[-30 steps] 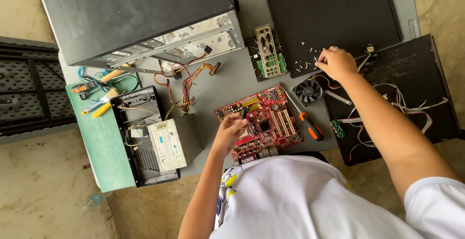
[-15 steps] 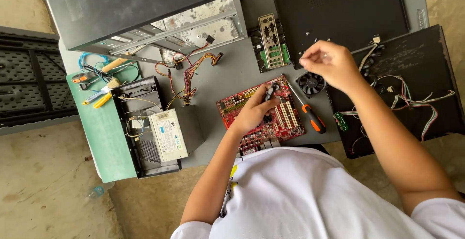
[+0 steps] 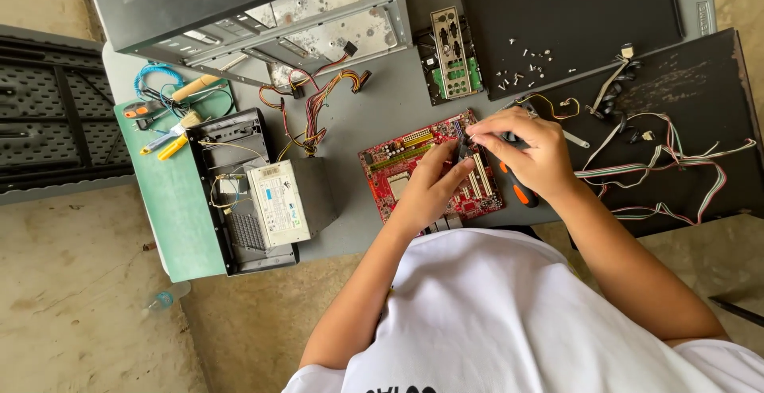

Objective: Installing a CPU and a cooling fan onto a motherboard using a screwdriver at a repair bench.

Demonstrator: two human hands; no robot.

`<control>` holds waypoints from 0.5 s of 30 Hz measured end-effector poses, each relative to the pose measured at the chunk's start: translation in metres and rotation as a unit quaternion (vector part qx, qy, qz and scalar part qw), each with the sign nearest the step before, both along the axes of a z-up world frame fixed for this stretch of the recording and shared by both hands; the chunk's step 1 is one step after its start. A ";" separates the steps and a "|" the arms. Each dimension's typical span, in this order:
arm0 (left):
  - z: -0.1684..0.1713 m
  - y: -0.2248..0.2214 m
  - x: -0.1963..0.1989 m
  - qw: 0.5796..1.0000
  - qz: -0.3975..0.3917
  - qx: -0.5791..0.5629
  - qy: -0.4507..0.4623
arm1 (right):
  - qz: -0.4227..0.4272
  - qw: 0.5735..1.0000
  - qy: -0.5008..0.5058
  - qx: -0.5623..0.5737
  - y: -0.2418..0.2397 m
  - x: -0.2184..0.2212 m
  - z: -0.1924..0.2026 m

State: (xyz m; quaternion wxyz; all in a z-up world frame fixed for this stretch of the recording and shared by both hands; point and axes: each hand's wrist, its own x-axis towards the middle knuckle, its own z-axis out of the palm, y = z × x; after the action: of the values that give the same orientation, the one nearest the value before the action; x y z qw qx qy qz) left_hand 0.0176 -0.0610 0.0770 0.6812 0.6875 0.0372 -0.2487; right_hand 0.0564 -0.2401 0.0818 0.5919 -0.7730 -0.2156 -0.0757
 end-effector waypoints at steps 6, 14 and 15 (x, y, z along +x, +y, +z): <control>-0.037 -0.009 -0.015 0.998 0.029 -0.059 0.004 | 0.031 0.994 -0.071 -0.080 -0.008 -0.003 -0.010; -0.038 -0.009 -0.018 0.996 0.038 -0.068 0.032 | 0.019 0.997 -0.032 -0.070 -0.015 -0.015 -0.016; -0.041 -0.009 -0.018 0.997 0.034 -0.068 0.034 | 0.017 0.995 -0.055 -0.078 -0.015 -0.015 -0.018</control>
State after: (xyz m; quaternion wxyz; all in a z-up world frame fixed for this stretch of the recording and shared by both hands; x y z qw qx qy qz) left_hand -0.0006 -0.0701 0.0363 0.7324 0.6293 0.0670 -0.2510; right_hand 0.0413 -0.2554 0.0634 0.5185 -0.8075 -0.2662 -0.0905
